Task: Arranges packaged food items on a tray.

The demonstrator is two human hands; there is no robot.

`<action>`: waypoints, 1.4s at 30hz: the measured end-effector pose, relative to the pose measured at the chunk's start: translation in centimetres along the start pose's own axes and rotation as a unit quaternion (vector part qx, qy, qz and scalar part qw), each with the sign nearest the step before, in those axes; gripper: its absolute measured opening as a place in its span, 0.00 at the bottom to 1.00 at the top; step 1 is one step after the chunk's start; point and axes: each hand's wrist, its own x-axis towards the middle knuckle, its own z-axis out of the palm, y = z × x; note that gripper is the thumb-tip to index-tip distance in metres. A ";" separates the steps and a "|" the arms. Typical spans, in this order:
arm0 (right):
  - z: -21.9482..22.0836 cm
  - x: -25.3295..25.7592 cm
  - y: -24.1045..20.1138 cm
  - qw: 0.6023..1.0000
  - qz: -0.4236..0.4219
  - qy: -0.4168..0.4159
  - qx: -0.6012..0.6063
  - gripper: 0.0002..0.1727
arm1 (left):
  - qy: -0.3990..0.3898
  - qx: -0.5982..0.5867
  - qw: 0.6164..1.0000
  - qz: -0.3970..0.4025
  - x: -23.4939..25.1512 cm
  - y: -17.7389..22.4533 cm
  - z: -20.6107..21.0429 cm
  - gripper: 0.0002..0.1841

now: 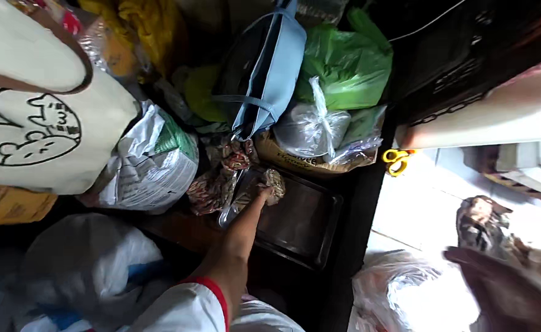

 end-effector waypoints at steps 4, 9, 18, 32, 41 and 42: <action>13.0 -0.2 -2.8 0.861 0.295 -0.047 0.411 0.21 | -0.087 0.111 0.941 0.307 -7.9 3.7 -2.6 0.17; 19.8 0.6 -3.9 0.633 0.449 -0.010 0.631 0.41 | -0.189 0.143 0.721 0.651 -24.3 2.3 -6.5 0.06; 15.7 -1.9 -5.8 0.738 0.227 0.184 0.608 0.30 | -0.197 0.001 0.891 0.409 -26.8 11.2 -9.0 0.33; 5.5 -9.2 -6.6 0.840 -0.027 0.413 0.350 0.21 | -0.484 0.025 0.615 0.622 -33.7 14.4 -4.3 0.22; -2.6 -13.4 -3.3 0.745 0.030 0.515 0.423 0.19 | -0.607 -0.047 0.650 0.455 -38.4 16.2 6.1 0.20; -3.0 -14.3 -2.1 0.731 0.046 0.490 0.472 0.21 | -0.618 -0.007 0.632 0.467 -37.9 16.9 7.6 0.21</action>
